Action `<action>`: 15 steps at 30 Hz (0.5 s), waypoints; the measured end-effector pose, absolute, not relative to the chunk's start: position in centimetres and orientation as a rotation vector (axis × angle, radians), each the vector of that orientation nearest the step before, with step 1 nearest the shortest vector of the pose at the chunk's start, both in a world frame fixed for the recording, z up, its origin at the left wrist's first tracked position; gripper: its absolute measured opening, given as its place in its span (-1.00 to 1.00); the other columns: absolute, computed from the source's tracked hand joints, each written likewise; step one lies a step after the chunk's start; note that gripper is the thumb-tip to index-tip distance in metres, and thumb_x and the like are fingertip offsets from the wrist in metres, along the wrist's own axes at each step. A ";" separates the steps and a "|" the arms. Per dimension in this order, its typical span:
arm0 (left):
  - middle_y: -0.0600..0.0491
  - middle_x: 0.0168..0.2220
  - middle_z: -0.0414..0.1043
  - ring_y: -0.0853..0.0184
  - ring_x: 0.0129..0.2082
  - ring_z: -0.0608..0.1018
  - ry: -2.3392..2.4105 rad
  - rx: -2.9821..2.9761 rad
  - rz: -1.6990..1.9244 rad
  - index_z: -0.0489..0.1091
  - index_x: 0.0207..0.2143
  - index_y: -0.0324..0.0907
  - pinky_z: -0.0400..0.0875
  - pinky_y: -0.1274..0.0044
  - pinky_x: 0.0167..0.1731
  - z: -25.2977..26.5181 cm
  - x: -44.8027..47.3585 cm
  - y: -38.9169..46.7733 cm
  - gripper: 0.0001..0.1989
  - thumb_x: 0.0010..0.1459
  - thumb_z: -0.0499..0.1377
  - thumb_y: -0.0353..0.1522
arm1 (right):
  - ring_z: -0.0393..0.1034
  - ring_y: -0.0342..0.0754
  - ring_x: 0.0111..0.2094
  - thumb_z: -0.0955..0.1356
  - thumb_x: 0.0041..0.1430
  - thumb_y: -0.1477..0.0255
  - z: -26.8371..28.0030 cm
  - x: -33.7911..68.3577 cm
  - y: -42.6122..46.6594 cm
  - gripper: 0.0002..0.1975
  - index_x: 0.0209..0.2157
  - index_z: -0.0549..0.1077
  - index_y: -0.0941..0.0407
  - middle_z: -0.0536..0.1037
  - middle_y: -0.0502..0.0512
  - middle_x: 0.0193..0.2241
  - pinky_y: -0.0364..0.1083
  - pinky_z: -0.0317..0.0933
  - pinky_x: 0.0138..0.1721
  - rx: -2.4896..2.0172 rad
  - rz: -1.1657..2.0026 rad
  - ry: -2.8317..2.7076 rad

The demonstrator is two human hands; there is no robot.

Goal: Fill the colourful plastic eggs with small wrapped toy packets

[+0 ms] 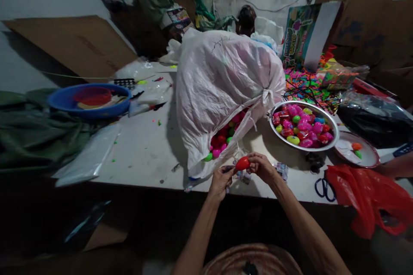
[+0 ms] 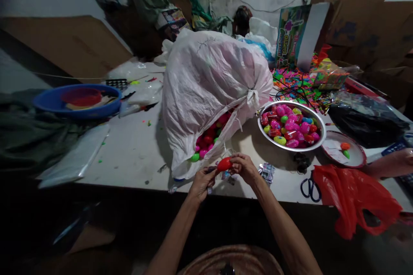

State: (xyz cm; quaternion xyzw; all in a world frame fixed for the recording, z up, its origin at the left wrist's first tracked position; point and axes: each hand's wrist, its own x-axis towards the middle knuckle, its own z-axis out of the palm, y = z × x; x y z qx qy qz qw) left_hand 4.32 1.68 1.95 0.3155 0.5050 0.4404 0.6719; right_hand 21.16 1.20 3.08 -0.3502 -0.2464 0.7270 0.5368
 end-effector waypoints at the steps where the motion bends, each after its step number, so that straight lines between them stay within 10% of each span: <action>1: 0.17 -0.68 0.27 0.65 -0.80 0.11 1.132 0.712 0.993 0.42 -0.54 -0.33 -0.10 0.70 -0.81 1.9 4.6 1.6 -0.66 -0.38 0.41 -0.30 | 0.35 -0.19 -0.65 0.43 -0.15 0.44 2.8 21.3 1.0 -0.81 -0.43 0.39 0.16 0.49 -0.03 -0.60 -0.21 0.21 -0.60 -0.817 1.710 -0.534; 15: 0.23 -0.72 0.15 0.64 -0.80 0.10 1.206 0.671 1.103 0.21 -0.68 -0.25 -0.13 0.70 -0.81 2.3 6.5 1.7 -0.57 -0.29 0.37 -0.16 | 0.42 -0.12 -0.61 0.44 -0.12 0.35 3.4 22.7 -2.1 -0.74 -0.36 0.42 0.16 0.52 0.01 -0.53 -0.15 0.28 -0.54 -1.101 1.307 -0.644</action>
